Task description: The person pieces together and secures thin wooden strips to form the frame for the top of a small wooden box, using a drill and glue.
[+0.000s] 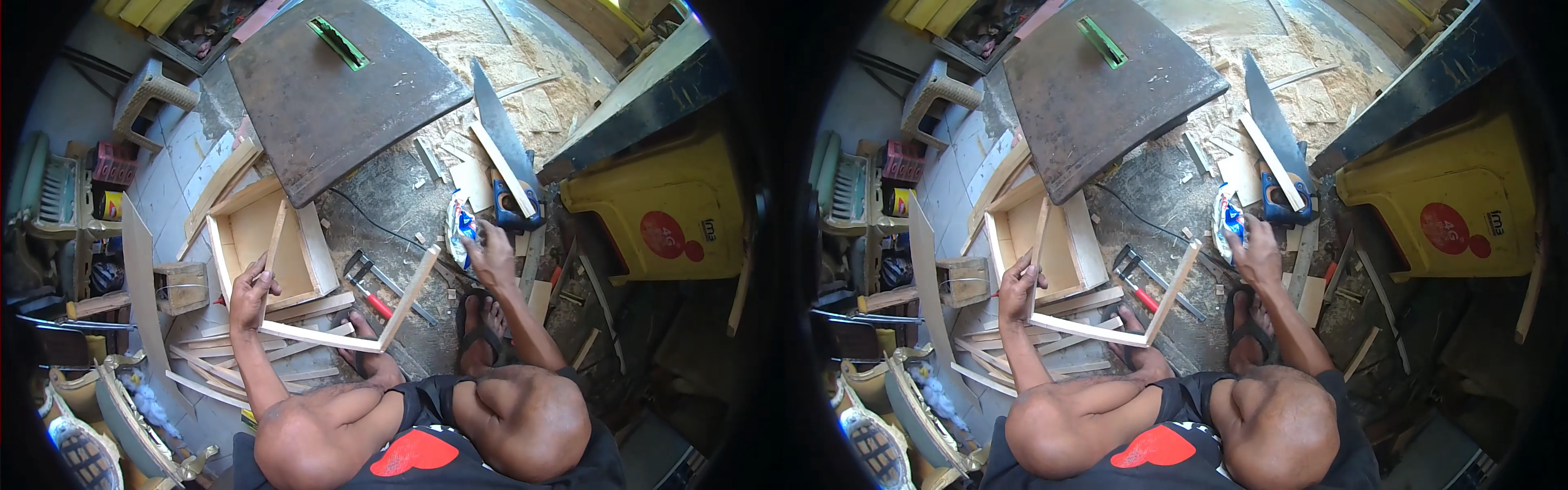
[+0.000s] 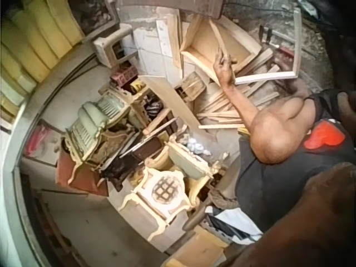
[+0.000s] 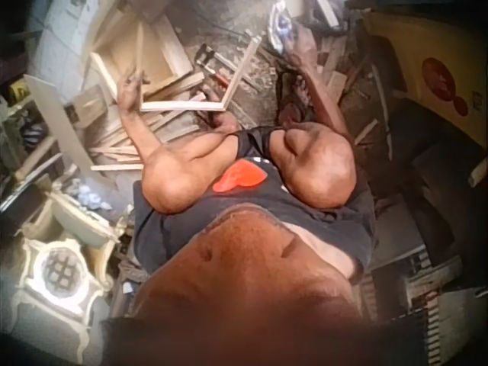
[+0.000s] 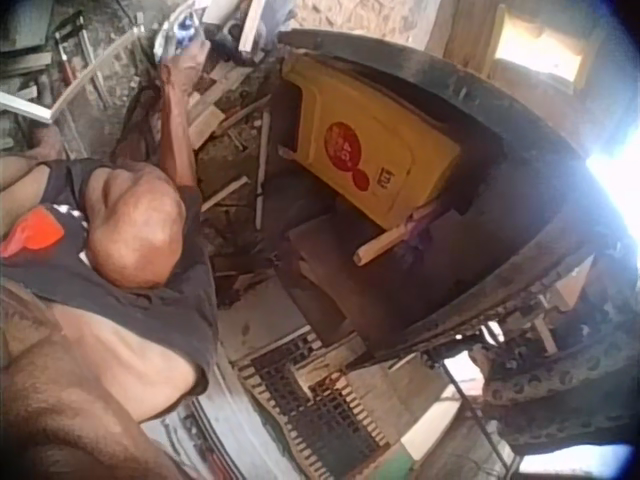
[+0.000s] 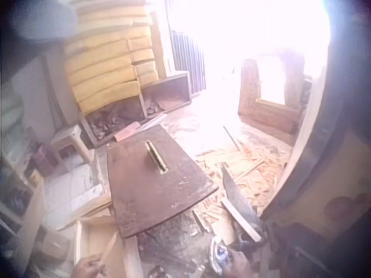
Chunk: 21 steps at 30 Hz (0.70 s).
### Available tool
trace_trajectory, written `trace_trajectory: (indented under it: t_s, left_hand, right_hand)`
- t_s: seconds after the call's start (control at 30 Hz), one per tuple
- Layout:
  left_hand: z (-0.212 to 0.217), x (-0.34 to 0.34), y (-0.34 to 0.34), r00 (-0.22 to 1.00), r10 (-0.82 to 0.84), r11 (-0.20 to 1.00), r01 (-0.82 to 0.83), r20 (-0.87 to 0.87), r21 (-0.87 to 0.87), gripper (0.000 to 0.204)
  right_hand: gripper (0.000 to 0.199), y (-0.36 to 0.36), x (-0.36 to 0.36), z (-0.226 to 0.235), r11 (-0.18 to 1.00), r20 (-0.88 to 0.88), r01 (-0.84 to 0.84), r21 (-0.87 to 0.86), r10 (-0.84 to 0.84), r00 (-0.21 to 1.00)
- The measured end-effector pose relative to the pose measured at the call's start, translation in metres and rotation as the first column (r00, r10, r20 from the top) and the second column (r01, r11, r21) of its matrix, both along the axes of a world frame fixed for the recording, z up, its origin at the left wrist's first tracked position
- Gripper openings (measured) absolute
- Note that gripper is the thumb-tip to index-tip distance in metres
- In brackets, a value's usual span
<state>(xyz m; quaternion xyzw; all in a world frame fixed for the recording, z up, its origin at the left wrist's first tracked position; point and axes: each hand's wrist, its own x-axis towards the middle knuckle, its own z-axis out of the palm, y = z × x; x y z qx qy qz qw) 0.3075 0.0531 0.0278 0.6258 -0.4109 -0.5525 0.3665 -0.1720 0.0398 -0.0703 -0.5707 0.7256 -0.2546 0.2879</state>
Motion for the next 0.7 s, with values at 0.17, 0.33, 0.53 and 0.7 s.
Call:
trace_trajectory:
  t_s: [0.17, 0.33, 0.53, 0.7]
  left_hand:
    - [-0.006, -0.001, -0.005, 1.000, -0.010, 1.000, 0.010, 0.019, -0.005, 0.058]
    - [-0.010, 0.002, 0.003, 0.994, -0.082, 0.992, 0.074, -0.077, -0.102, 0.054]
    - [-0.007, -0.013, 0.024, 0.983, -0.162, 0.978, 0.148, -0.088, -0.145, 0.055]
    - [-0.014, -0.039, 0.021, 0.971, -0.197, 0.973, 0.177, -0.134, -0.149, 0.053]
  right_hand:
    - [0.078, -0.040, 0.044, -0.019, 0.977, -0.241, 0.004, 0.213, 0.048, 0.969]
    - [0.049, -0.046, 0.010, -0.054, 0.998, 0.018, 0.015, 0.057, -0.016, 1.000]
    - [0.042, -0.045, 0.007, 0.040, 0.995, 0.824, 0.082, 0.054, -0.091, 0.560]
    - [0.059, -0.057, 0.068, 0.139, 0.919, 0.596, -0.385, 0.090, 0.259, 0.760]
